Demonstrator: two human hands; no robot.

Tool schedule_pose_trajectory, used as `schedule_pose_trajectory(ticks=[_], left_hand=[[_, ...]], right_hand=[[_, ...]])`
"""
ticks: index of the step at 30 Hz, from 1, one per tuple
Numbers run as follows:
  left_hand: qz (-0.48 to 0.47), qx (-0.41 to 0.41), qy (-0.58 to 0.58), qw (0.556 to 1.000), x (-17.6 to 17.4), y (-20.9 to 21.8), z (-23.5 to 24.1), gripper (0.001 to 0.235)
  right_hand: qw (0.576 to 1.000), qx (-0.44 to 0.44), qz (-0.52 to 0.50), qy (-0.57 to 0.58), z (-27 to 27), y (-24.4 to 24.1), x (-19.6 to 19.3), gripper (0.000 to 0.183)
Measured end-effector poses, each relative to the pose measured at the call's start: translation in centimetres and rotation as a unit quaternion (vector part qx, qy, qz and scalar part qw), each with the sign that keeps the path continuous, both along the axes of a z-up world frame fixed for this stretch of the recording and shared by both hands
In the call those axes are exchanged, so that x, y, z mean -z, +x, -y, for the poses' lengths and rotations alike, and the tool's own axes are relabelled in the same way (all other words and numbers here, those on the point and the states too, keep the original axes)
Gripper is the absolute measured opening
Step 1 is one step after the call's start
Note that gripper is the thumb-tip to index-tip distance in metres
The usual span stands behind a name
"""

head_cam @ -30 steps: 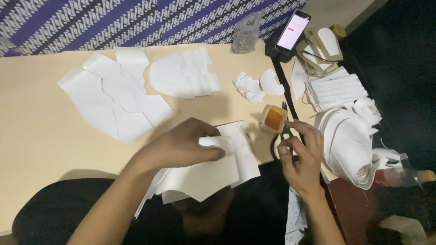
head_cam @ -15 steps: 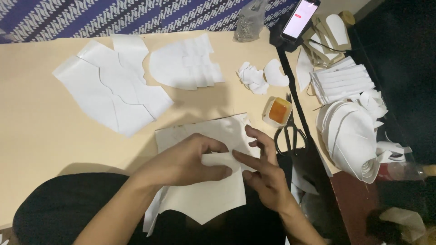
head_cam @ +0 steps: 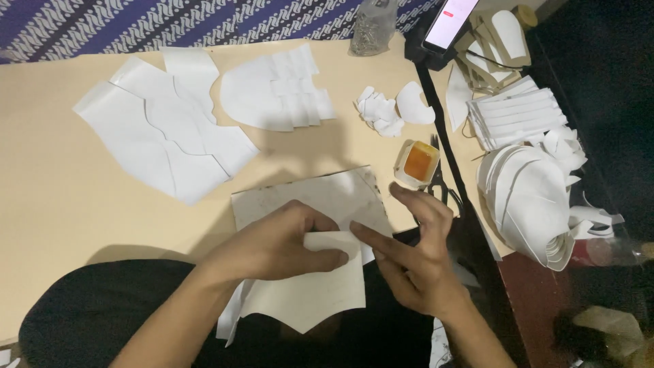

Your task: The person sits on the floor and uses scissors to cut white fabric pieces into smaller shapes. They repeatedly pick up fabric, cut along edges, and place the cut pieces into a growing pile on the table.

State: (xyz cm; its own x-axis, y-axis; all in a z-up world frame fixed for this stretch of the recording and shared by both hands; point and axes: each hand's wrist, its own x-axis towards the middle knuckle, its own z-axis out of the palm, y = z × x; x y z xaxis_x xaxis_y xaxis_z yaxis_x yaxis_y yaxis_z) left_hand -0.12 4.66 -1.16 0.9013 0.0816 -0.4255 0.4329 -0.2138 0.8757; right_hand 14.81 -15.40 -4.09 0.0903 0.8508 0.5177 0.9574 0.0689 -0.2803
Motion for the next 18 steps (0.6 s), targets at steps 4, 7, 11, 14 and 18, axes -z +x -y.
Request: schedule_pose_trajectory(ticks=[4, 7, 11, 14, 18], left_hand=[[-0.021, 0.002, 0.012, 1.000, -0.2, 0.2, -0.2, 0.028], [0.008, 0.000, -0.047, 0.999, 0.1, 0.0, -0.5, 0.024], [0.002, -0.015, -0.105, 0.994, -0.3, 0.1, -0.9, 0.014], [-0.036, -0.052, -0.191, 0.980, -0.5, 0.3, -0.9, 0.029], [-0.042, -0.098, -0.308, 0.945, 0.1, 0.5, -1.1, 0.039]], right_hand=[[0.993, -0.024, -0.095, -0.062, -0.2, -0.1, -0.8, 0.042], [0.974, -0.067, -0.200, -0.083, -0.2, 0.0, -1.1, 0.038], [0.964, -0.099, -0.235, -0.077, 0.0, 0.6, -1.1, 0.039], [0.967, -0.102, -0.222, -0.072, 0.3, 0.6, -0.9, 0.044], [0.968, -0.100, -0.222, -0.065, 0.7, 0.3, -1.4, 0.042]])
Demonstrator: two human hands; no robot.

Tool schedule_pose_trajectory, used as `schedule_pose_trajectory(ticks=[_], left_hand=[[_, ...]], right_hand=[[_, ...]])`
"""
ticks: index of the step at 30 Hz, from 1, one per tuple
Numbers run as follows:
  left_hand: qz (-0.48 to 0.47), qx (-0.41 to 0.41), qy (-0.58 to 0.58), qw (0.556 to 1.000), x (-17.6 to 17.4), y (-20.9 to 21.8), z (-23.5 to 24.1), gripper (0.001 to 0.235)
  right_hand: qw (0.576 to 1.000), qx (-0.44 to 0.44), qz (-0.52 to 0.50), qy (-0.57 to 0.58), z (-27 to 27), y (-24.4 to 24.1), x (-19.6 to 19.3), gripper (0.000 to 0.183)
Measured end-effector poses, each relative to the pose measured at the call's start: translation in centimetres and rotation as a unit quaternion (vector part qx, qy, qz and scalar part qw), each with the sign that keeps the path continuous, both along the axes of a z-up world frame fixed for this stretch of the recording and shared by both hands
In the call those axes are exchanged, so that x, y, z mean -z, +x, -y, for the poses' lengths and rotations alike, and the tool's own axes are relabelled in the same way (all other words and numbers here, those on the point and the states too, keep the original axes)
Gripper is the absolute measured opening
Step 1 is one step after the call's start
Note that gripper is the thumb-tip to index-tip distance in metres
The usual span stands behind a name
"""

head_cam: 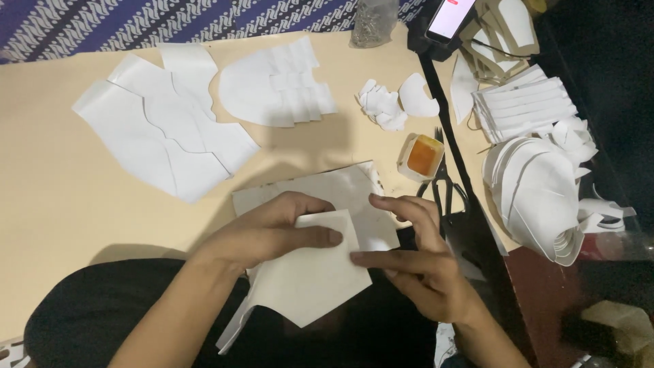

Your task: The person sits on the floor and uses scissors to cut white fabric pieces into smaller shapes. They repeatedly pick up fabric, cut along edges, and place the cut pieces into a growing pile on the table.

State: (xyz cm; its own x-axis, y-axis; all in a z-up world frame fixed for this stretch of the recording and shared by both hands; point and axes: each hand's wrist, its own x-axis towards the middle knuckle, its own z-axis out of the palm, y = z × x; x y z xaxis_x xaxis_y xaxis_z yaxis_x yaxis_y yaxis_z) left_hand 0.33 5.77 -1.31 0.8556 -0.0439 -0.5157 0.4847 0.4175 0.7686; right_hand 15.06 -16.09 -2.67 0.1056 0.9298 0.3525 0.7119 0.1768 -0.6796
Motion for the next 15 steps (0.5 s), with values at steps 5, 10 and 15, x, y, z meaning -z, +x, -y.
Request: schedule_pose_trajectory(ticks=[5, 10, 15], left_hand=[[-0.196, -0.099, 0.037, 0.975, -3.1, 1.1, 1.0, 0.062], [-0.216, -0.155, 0.012, 0.964, -1.7, 1.2, 0.9, 0.060], [-0.169, -0.238, 0.051, 0.955, 0.6, 1.3, 0.0, 0.084]], right_hand=[[1.000, 0.001, -0.008, 0.003, 0.2, 0.1, -0.2, 0.039], [0.998, -0.024, -0.053, 0.007, 0.3, 0.2, -0.2, 0.030], [0.972, -0.031, -0.218, 0.081, 1.7, 0.9, 2.0, 0.024]])
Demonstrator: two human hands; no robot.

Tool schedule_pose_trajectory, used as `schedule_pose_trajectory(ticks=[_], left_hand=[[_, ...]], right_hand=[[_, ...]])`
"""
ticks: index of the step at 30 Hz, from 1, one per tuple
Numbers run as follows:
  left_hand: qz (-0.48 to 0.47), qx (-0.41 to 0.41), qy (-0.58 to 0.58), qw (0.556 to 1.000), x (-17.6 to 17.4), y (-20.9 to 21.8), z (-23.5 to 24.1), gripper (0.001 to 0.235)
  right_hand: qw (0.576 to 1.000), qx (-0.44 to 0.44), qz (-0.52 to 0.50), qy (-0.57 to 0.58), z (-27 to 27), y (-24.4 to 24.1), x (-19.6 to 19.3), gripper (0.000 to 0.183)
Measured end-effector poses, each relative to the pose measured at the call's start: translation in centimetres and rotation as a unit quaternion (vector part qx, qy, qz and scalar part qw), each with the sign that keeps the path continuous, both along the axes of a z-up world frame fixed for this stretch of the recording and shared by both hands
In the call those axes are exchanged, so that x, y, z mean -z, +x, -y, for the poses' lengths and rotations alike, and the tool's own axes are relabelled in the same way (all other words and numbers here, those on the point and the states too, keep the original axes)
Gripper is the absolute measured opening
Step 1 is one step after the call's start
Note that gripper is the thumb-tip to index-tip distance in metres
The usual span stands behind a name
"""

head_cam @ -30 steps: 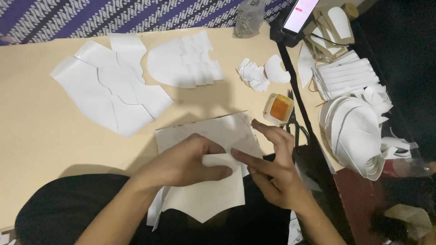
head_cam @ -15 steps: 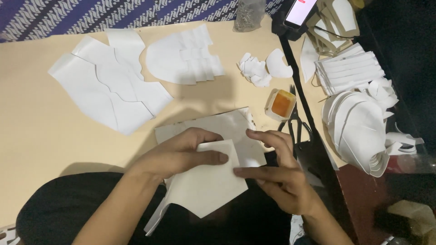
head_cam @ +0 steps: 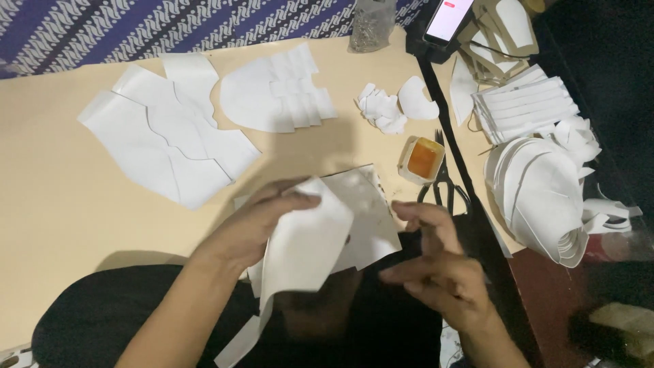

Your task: The person sits on the floor and uses scissors to cut white fabric pieces into smaller shapes. They repeatedly pick up fabric, cut along edges, and place the cut pieces into a growing pile on the table.

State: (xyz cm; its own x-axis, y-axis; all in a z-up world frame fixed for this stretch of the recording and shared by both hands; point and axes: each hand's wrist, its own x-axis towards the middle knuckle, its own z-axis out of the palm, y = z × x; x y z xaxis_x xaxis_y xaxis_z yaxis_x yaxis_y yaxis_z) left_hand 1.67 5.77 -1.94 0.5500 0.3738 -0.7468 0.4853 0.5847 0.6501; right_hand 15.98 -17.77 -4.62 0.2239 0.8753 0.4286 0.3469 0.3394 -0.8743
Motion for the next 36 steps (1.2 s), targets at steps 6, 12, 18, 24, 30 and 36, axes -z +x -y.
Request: schedule_pose_trajectory(ticks=[6, 12, 18, 24, 30, 36], left_hand=[[0.140, -0.417, -0.045, 0.897, 0.5, -0.6, -3.0, 0.023], [0.238, -0.478, -0.145, 0.833, 1.9, -1.6, -4.0, 0.036], [0.613, -0.168, -0.202, 0.745, 6.0, -3.0, 1.0, 0.067], [0.216, -0.063, 0.191, 0.956, 1.7, -1.5, 5.6, 0.070], [0.233, -0.138, 0.163, 0.949, 2.0, -1.4, 7.0, 0.058], [0.194, -0.158, 0.229, 0.941, 2.4, -2.0, 7.6, 0.067]], right_hand=[[0.997, -0.010, -0.066, -0.041, -0.7, -0.2, 1.8, 0.120], [0.954, 0.280, -0.078, -0.080, -3.5, -3.1, 1.0, 0.112], [0.912, 0.342, -0.226, -0.024, -5.6, -2.1, -0.7, 0.100], [0.944, 0.290, -0.159, -0.012, -7.1, -4.3, -2.2, 0.095], [0.950, 0.297, 0.040, 0.085, -7.2, -3.6, 0.5, 0.076], [0.904, 0.288, 0.299, 0.102, -6.5, -0.9, 1.9, 0.035]])
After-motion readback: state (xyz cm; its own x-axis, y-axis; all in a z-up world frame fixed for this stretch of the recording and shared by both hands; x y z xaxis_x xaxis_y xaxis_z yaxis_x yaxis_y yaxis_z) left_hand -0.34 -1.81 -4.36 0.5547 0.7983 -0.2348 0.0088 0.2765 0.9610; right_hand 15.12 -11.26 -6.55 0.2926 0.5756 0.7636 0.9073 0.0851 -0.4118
